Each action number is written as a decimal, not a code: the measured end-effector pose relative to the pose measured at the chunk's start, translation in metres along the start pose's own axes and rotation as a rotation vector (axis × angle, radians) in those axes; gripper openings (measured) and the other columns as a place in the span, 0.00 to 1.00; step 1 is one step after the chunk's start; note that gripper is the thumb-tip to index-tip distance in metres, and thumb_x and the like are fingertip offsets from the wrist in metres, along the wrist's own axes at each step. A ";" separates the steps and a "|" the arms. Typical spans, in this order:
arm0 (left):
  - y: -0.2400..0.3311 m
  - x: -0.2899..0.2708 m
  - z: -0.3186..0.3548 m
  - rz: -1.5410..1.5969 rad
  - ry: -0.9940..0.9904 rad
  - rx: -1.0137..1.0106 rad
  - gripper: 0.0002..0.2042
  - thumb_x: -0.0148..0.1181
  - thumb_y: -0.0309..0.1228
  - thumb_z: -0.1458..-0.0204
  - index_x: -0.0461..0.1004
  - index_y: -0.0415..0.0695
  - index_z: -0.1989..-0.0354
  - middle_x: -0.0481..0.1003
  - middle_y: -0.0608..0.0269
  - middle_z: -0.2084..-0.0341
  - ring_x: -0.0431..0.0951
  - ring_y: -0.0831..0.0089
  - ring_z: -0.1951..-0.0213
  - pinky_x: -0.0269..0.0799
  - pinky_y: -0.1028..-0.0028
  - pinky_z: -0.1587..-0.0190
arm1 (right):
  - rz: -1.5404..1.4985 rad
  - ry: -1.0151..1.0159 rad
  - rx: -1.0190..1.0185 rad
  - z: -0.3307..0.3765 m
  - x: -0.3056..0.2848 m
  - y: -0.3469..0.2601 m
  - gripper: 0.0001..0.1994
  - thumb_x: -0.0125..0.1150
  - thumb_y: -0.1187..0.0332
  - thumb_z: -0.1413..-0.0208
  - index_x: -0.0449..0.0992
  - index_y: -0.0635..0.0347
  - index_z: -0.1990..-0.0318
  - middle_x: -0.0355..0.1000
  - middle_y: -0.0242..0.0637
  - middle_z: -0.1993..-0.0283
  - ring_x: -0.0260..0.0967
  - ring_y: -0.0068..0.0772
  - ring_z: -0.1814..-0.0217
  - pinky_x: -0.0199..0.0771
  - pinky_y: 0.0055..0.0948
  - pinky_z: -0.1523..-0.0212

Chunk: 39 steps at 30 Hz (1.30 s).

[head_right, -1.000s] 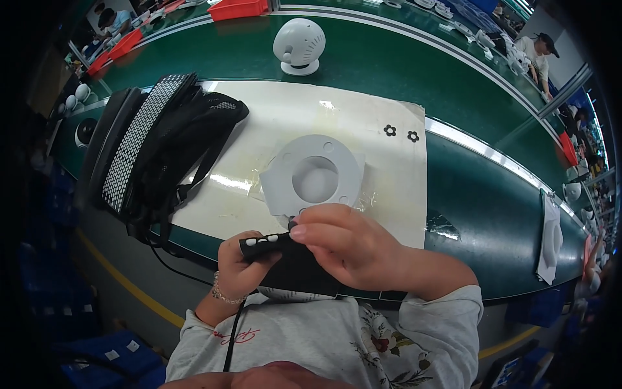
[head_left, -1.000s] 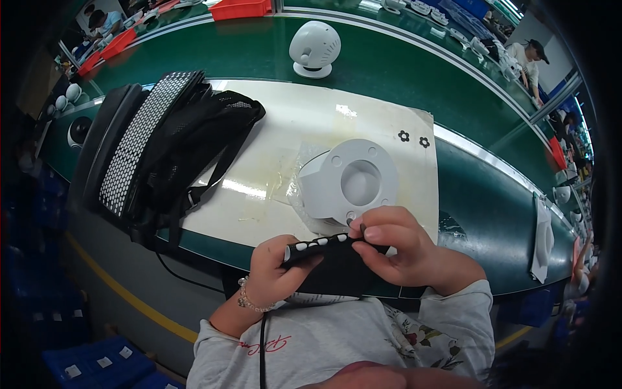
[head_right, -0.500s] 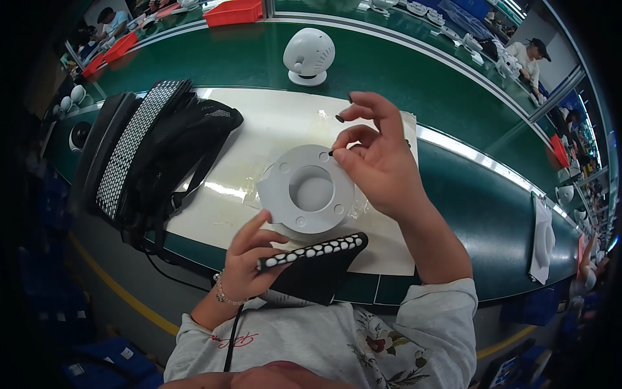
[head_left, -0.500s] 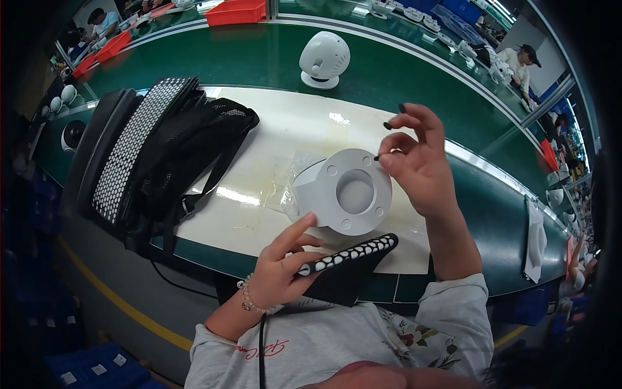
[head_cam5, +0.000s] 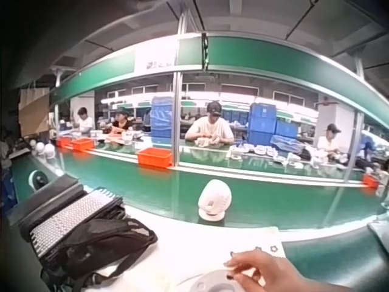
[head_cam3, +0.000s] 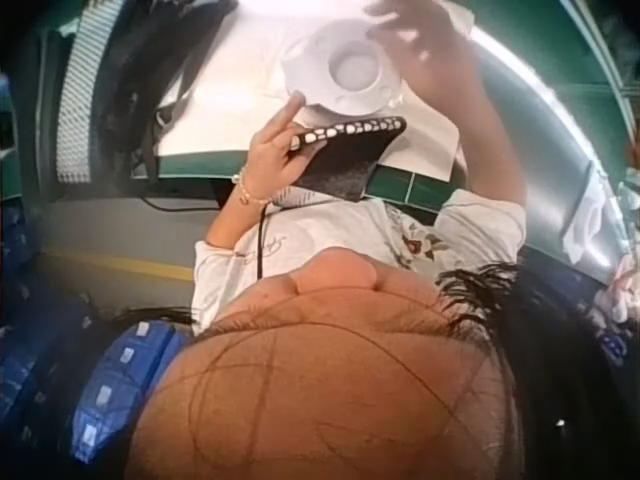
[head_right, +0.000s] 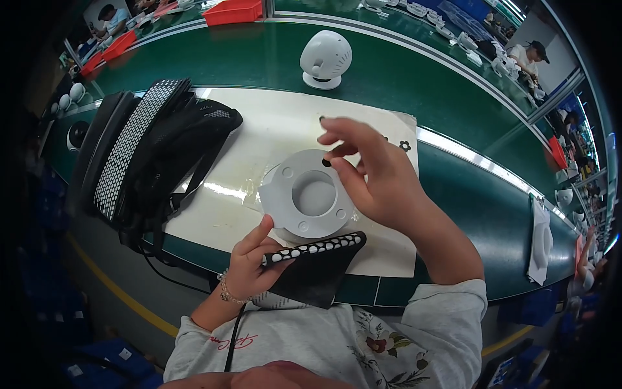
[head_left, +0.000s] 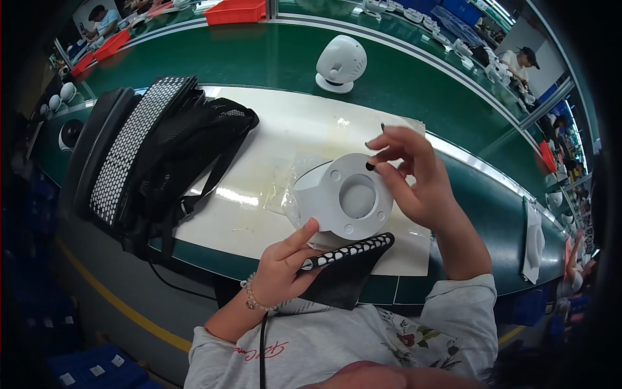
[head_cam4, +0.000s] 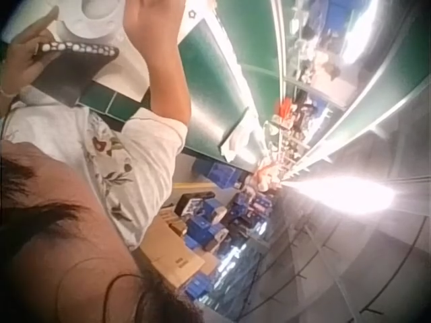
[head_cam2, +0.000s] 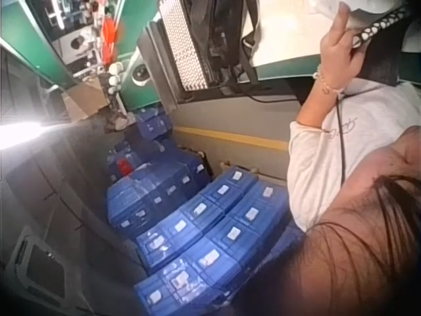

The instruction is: Manual assembly of small white components into plastic camera housing units on an assembly line.

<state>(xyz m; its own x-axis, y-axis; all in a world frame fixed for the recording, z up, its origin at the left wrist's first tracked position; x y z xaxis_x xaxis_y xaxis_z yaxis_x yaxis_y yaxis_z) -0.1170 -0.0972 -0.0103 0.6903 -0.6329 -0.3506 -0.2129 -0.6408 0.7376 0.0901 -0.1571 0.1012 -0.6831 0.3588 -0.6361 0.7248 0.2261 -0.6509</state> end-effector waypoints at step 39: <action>0.003 -0.002 -0.001 -0.039 0.014 0.005 0.11 0.63 0.23 0.66 0.73 0.39 0.70 0.61 0.55 0.44 0.77 0.65 0.66 0.73 0.75 0.67 | 0.230 -0.242 -0.103 0.010 0.022 -0.032 0.20 0.56 0.75 0.56 0.64 0.55 0.52 0.58 0.45 0.41 0.46 0.47 0.33 0.37 0.48 0.36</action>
<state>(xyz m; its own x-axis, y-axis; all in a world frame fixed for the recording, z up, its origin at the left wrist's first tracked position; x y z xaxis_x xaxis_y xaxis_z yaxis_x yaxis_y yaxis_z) -0.1179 -0.0974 -0.0068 0.7080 -0.6013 -0.3705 -0.1890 -0.6667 0.7210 0.0511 -0.1661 0.1040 -0.4932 0.1887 -0.8492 0.8592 0.2587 -0.4415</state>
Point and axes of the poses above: each hand's wrist, its own z-axis away from the middle knuckle, its own x-axis out of the palm, y = z × x, the point moved 2 cm from there along -z, towards the middle knuckle
